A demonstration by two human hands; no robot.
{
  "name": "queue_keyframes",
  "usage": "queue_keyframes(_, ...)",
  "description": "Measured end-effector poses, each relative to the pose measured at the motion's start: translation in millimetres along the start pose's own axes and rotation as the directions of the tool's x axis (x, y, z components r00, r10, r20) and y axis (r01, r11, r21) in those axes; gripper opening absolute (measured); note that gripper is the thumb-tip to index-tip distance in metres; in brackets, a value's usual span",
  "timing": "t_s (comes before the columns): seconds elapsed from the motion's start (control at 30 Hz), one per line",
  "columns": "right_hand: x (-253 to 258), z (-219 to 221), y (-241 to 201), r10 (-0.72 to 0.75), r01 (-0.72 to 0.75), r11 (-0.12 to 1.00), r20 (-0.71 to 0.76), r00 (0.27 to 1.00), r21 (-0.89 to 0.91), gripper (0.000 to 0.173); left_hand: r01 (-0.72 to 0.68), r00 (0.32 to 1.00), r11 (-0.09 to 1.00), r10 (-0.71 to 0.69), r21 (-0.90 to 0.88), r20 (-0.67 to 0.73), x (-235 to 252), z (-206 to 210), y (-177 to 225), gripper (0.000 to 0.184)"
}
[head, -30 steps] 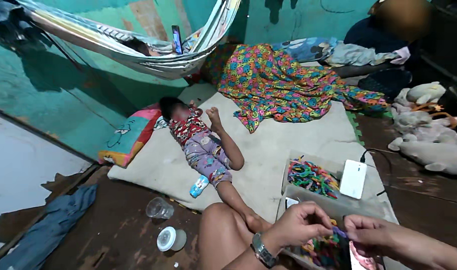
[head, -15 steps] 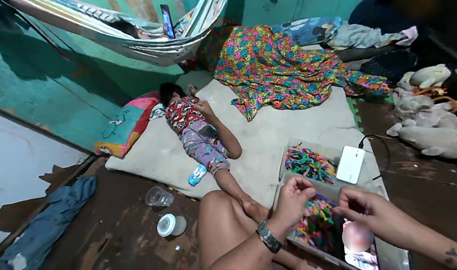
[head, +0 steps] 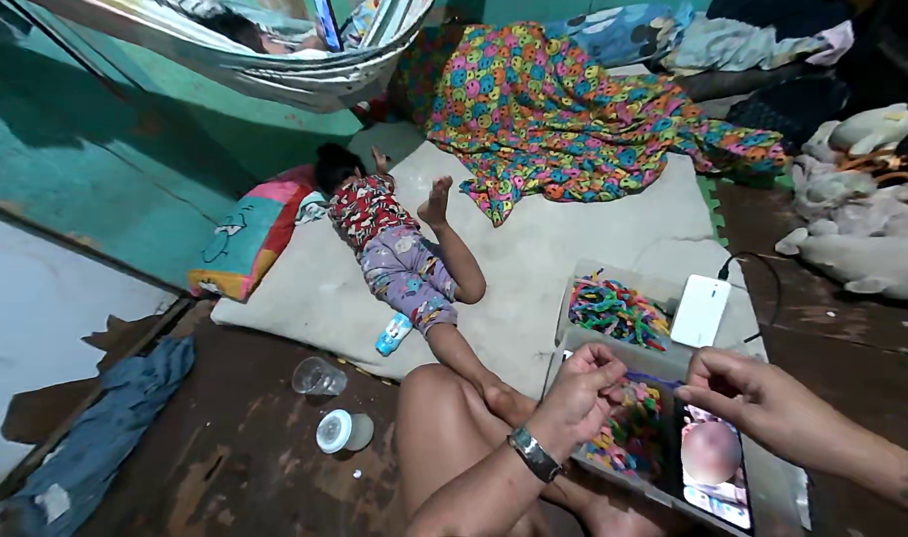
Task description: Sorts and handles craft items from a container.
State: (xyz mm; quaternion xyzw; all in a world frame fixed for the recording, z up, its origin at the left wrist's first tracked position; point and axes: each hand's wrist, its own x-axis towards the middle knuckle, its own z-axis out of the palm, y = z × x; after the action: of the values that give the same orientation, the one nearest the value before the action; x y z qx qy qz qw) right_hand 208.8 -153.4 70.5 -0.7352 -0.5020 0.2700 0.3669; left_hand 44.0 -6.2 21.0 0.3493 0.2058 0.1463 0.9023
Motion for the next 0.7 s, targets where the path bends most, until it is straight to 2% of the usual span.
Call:
queue_keyframes(0.1,0.4,3.9,-2.0,-0.017,0.017,0.998,0.001,1.000,-0.053,0.020,0.017,0.998,1.000,-0.018,-0.002,-0.064,2.3,-2.0,-5.5,0.014)
queue_keyframes(0.23,4.9,-4.9,-2.2,0.207,-0.208,0.978,-0.045,0.977,-0.027,0.017,0.012,1.000,0.999,-0.011,0.030,-0.028,-4.0,9.9,-5.6,0.014)
queue_keyframes(0.33,4.6,-8.5,-5.3,0.267,-0.267,0.964,-0.023,0.963,0.009,0.018,-0.052,0.998,0.984,0.057,0.172,-0.027,0.0,9.9,-2.5,0.011)
queue_keyframes(0.43,0.1,-15.8,-5.5,0.341,-0.346,0.929,0.057,0.938,0.133,0.016,-0.187,0.979,0.913,0.205,0.361,-0.012,16.7,2.9,8.0,0.009)
queue_keyframes(0.5,-3.8,-21.0,-4.8,0.383,-0.391,0.894,0.080,0.920,0.218,0.011,-0.226,0.966,0.866,0.259,0.447,-0.013,31.2,2.7,19.7,0.010)
queue_keyframes(0.6,-6.2,-33.8,-9.4,0.386,-0.398,0.884,0.097,0.917,0.245,0.011,-0.261,0.948,0.744,0.318,0.615,0.018,59.7,3.7,32.5,0.012)
queue_keyframes(0.7,-6.8,-49.8,-19.6,0.355,-0.361,0.908,0.069,0.932,0.213,0.012,-0.307,0.926,0.472,0.348,0.826,0.145,84.3,-10.1,35.8,0.018)
